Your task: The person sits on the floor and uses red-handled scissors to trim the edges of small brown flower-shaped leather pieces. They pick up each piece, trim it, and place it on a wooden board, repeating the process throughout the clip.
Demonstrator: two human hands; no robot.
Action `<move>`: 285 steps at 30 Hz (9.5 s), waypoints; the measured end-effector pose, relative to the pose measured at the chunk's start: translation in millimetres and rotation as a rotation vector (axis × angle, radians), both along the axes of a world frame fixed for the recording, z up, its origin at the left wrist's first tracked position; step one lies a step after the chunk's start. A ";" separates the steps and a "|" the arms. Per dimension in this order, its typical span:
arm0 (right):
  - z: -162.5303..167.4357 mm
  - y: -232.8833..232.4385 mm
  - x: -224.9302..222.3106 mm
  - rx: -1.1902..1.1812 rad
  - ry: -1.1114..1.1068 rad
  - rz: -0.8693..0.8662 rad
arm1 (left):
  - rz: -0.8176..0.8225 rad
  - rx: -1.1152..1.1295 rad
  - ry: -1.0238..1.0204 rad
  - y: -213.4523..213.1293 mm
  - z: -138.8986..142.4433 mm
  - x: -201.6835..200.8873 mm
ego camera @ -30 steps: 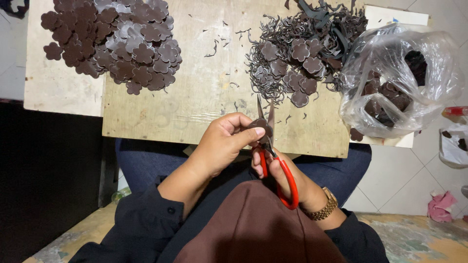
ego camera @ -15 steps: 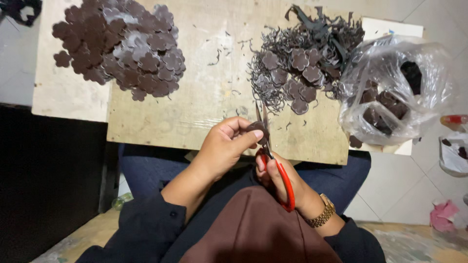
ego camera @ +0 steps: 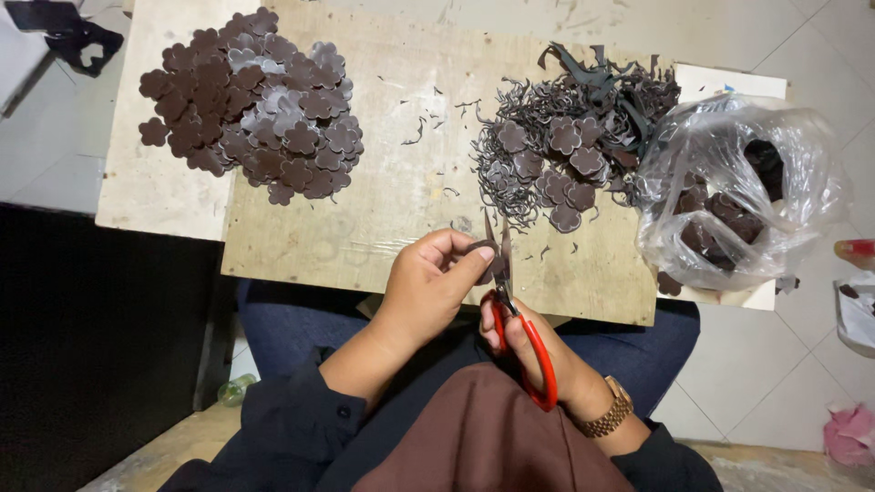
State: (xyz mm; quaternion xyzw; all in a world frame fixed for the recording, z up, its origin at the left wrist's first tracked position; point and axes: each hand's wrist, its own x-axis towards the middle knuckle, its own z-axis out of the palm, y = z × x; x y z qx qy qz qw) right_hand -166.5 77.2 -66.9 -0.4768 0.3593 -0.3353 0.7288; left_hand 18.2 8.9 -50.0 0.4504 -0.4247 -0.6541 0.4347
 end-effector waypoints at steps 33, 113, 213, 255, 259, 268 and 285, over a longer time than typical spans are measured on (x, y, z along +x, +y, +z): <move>11.2 3.9 0.6 0.072 -0.046 0.016 | -0.021 0.017 0.022 2.2 13.0 3.0; 5.9 7.8 -12.2 0.024 0.120 0.026 | -0.090 0.158 0.119 -5.7 10.0 18.9; 4.8 6.7 -4.8 0.082 -0.014 0.011 | -0.159 0.056 -0.033 -4.1 15.8 22.0; 14.6 5.8 -6.7 -0.069 0.020 0.119 | -0.214 0.086 0.054 -1.9 13.3 26.5; 14.6 7.5 -6.1 0.022 -0.001 0.111 | -0.210 0.074 0.003 -2.2 14.4 25.9; 12.9 9.4 -6.9 0.090 0.001 0.096 | -0.199 0.107 0.037 -2.4 11.6 22.7; 15.0 5.6 -5.4 0.087 -0.020 0.077 | -0.181 0.121 0.041 -1.5 12.8 16.8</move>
